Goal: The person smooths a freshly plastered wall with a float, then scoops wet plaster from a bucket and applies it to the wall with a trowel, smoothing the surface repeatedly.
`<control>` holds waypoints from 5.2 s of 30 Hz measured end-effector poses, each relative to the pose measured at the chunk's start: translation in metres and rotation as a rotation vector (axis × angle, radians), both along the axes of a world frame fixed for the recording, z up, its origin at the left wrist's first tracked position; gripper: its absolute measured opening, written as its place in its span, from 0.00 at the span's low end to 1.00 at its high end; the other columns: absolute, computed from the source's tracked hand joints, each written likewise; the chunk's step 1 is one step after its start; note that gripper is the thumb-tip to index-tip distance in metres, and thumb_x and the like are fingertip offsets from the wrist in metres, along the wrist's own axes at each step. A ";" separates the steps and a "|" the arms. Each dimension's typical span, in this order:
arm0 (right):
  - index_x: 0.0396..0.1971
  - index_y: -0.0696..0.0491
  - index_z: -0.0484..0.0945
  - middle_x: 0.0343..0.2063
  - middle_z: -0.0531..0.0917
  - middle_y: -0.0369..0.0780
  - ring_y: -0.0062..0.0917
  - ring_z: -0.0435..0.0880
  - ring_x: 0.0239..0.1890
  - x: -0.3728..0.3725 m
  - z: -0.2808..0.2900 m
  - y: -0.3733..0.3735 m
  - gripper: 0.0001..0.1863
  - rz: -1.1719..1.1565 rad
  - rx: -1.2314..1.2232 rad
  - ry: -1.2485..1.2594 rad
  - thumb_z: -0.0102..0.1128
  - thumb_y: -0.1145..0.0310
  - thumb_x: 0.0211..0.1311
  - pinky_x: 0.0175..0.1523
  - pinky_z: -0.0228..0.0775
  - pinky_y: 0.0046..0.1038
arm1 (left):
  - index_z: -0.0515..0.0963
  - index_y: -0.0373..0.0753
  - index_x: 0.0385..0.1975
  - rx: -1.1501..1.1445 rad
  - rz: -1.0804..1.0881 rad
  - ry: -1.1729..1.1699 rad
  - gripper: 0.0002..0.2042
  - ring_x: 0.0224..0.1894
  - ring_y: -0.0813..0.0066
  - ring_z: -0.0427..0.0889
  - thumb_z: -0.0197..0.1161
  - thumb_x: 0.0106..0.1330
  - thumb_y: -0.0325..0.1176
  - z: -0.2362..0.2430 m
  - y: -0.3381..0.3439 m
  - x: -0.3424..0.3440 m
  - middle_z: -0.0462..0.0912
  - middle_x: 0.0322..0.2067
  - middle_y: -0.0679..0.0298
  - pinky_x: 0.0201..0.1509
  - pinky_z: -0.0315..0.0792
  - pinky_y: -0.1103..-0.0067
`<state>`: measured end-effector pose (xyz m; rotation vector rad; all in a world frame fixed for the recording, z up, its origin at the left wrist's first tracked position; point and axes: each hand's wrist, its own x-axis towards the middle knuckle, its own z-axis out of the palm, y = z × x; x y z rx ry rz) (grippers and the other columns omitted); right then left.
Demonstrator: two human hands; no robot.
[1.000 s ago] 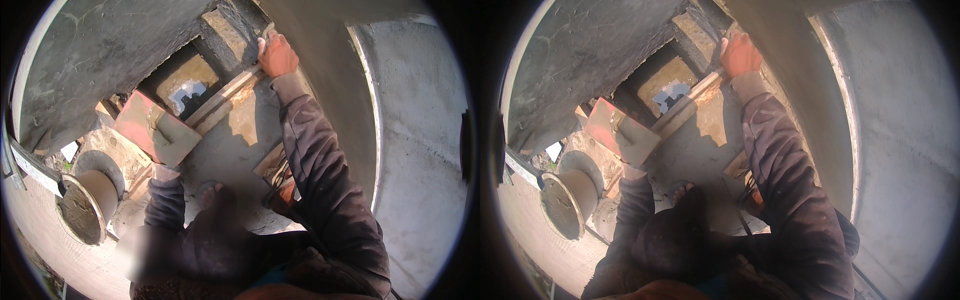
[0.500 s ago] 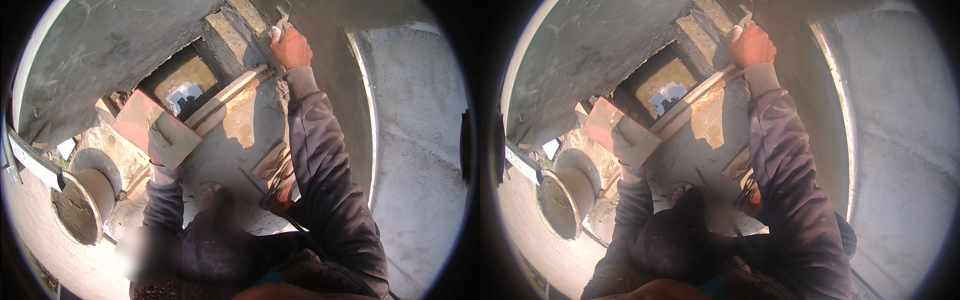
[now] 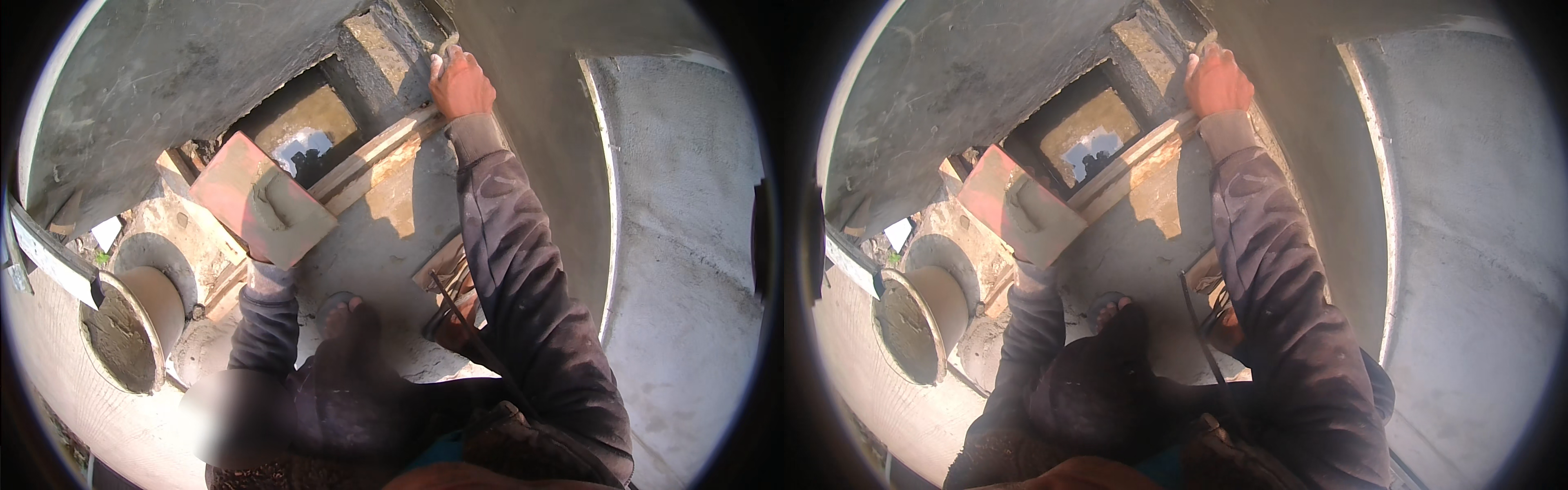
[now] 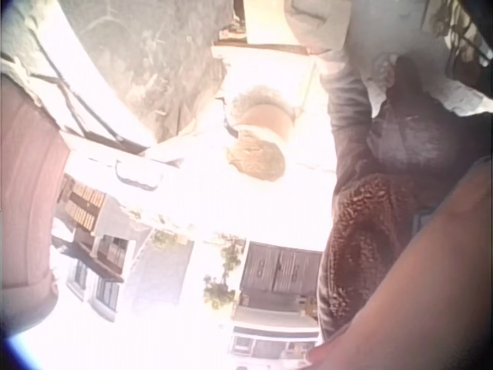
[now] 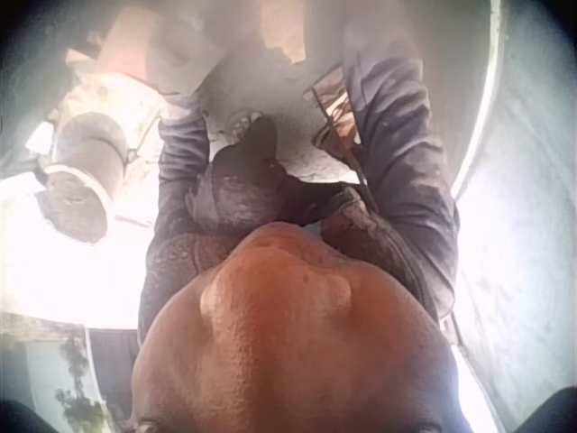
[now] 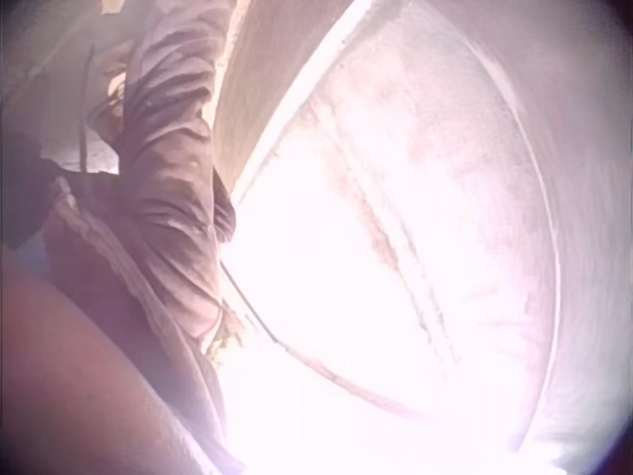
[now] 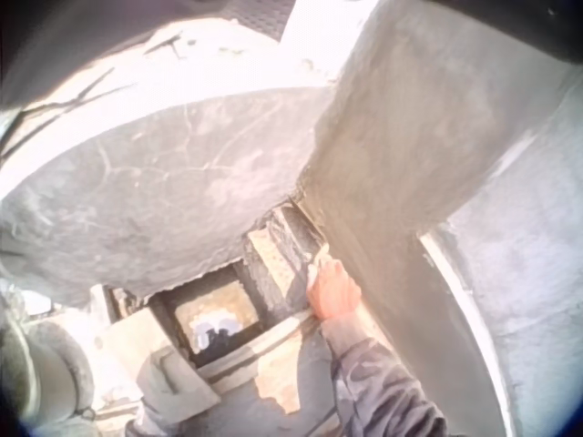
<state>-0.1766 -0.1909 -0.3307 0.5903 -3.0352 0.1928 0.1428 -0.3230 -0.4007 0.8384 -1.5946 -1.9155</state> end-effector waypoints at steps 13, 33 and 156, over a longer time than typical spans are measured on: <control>0.55 0.52 0.79 0.51 0.84 0.49 0.50 0.85 0.50 -0.003 0.016 -0.002 0.22 -0.058 -0.073 0.031 0.56 0.53 0.71 0.54 0.77 0.49 | 0.74 0.36 0.60 -0.022 0.045 -0.028 0.32 0.50 0.66 0.81 0.77 0.53 0.34 -0.006 0.001 0.010 0.82 0.49 0.61 0.55 0.76 0.73; 0.55 0.48 0.78 0.48 0.84 0.46 0.50 0.86 0.48 0.003 -0.008 0.011 0.21 -0.014 -0.019 0.022 0.56 0.52 0.71 0.51 0.77 0.50 | 0.80 0.34 0.51 -0.282 -0.067 -0.087 0.17 0.43 0.72 0.84 0.71 0.63 0.29 0.024 0.000 0.001 0.85 0.39 0.64 0.47 0.79 0.76; 0.37 0.61 0.79 0.25 0.80 0.38 0.18 0.76 0.22 0.130 0.110 0.127 0.16 0.411 -0.480 -1.302 0.56 0.61 0.77 0.30 0.69 0.24 | 0.68 0.36 0.67 0.130 0.028 0.187 0.28 0.56 0.69 0.81 0.68 0.68 0.35 0.045 -0.035 -0.019 0.80 0.57 0.59 0.59 0.76 0.73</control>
